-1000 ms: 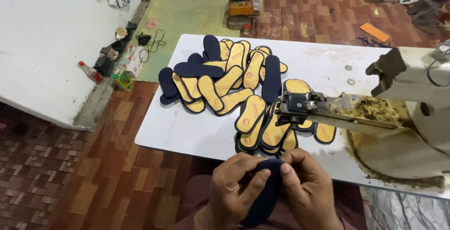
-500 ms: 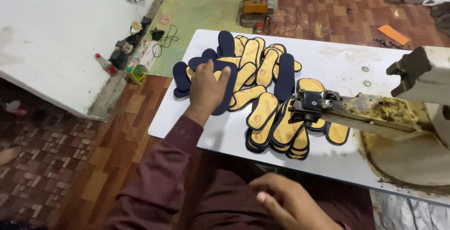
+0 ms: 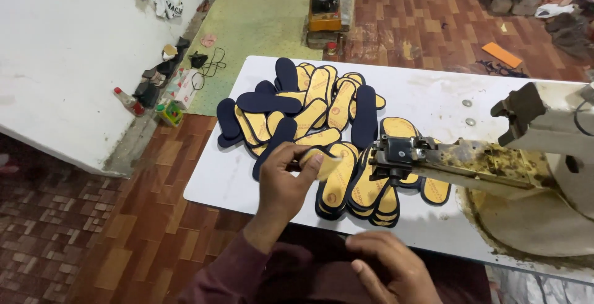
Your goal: Feeding shoe insoles into an industrial machine for processing at a workstation.
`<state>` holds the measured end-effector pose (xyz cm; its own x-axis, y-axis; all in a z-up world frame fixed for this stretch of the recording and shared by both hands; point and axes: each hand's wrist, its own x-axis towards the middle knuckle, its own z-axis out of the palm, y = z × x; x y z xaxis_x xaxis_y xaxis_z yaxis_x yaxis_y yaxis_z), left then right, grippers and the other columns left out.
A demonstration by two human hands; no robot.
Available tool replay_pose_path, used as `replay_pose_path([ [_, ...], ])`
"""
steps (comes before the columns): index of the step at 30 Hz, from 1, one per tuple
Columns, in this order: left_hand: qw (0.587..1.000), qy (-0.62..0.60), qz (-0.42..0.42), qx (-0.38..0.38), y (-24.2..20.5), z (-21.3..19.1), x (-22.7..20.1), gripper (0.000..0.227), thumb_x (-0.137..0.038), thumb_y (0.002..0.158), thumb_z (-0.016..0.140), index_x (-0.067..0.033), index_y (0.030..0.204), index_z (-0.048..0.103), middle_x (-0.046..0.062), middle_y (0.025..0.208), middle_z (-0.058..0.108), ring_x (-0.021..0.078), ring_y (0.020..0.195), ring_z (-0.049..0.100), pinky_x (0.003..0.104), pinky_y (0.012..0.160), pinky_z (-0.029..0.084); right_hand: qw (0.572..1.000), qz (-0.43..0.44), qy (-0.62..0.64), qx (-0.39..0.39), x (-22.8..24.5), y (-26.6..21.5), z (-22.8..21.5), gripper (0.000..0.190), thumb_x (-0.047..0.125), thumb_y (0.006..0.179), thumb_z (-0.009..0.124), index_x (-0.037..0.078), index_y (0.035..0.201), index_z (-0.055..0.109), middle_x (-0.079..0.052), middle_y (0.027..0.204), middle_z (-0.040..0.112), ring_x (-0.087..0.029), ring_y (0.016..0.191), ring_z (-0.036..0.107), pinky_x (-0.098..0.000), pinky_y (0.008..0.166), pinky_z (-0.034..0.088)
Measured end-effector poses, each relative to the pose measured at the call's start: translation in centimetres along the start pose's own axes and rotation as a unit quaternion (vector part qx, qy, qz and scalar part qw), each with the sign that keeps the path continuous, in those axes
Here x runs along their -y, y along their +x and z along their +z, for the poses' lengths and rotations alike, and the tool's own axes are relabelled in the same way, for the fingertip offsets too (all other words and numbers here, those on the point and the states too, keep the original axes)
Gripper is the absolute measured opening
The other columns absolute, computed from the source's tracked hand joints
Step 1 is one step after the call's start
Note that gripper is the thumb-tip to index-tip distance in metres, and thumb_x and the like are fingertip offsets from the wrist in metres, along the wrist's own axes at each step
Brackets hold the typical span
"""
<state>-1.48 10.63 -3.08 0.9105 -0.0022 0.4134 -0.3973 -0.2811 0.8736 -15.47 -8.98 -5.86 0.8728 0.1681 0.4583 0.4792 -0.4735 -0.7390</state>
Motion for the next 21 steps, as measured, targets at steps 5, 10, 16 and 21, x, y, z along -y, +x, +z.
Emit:
replay_pose_path([
  [5, 0.988, -0.089, 0.006, 0.127, -2.1, -2.4, -7.1, 0.027, -0.031, 0.094, 0.069, -0.0108, 0.078, 0.061, 0.0, 0.073, 0.055, 0.0132, 0.066, 0.051, 0.029, 0.058, 0.043, 0.994, 0.087, -0.036, -0.051, 0.4, 1.7, -0.1, 0.066, 0.032, 0.083, 0.076, 0.01, 0.142, 0.057, -0.013, 0.138, 0.063, -0.024, 0.124, 0.063, -0.0379, 0.105, 0.051],
  [10, 0.971, -0.152, -0.083, 0.164, -5.3, -1.4, -8.0, 0.027, -0.035, 0.094, 0.069, -0.0091, 0.087, 0.068, -0.001, 0.079, 0.064, 0.0118, 0.073, 0.059, 0.029, 0.064, 0.051, 0.943, 0.235, 0.231, -0.047, 1.1, 2.2, 0.0, 0.009, 0.01, 0.084, 0.082, 0.002, 0.087, 0.081, -0.003, 0.081, 0.079, -0.009, 0.076, 0.067, -0.0258, 0.068, 0.056],
  [16, 0.95, -0.187, -0.13, 0.214, -5.5, -0.9, -7.2, 0.033, -0.03, 0.095, 0.065, -0.0032, 0.113, 0.069, 0.007, 0.1, 0.075, 0.0159, 0.09, 0.071, 0.029, 0.075, 0.062, 0.882, 0.353, 0.303, -0.079, 0.4, 2.4, -1.7, 0.023, 0.01, 0.087, 0.074, -0.008, 0.102, 0.08, -0.017, 0.093, 0.085, -0.021, 0.079, 0.073, -0.0365, 0.071, 0.064],
  [21, 0.903, -0.299, -0.171, 0.256, -5.4, -0.2, -7.6, 0.044, -0.03, 0.096, 0.063, 0.0007, 0.129, 0.061, 0.014, 0.115, 0.075, 0.0233, 0.104, 0.074, 0.035, 0.089, 0.065, 0.739, 0.392, 0.542, -0.079, 1.9, 3.2, -2.3, 0.044, 0.024, 0.102, 0.054, -0.016, 0.113, 0.069, -0.034, 0.1, 0.077, -0.04, 0.082, 0.072, -0.0509, 0.072, 0.058],
])
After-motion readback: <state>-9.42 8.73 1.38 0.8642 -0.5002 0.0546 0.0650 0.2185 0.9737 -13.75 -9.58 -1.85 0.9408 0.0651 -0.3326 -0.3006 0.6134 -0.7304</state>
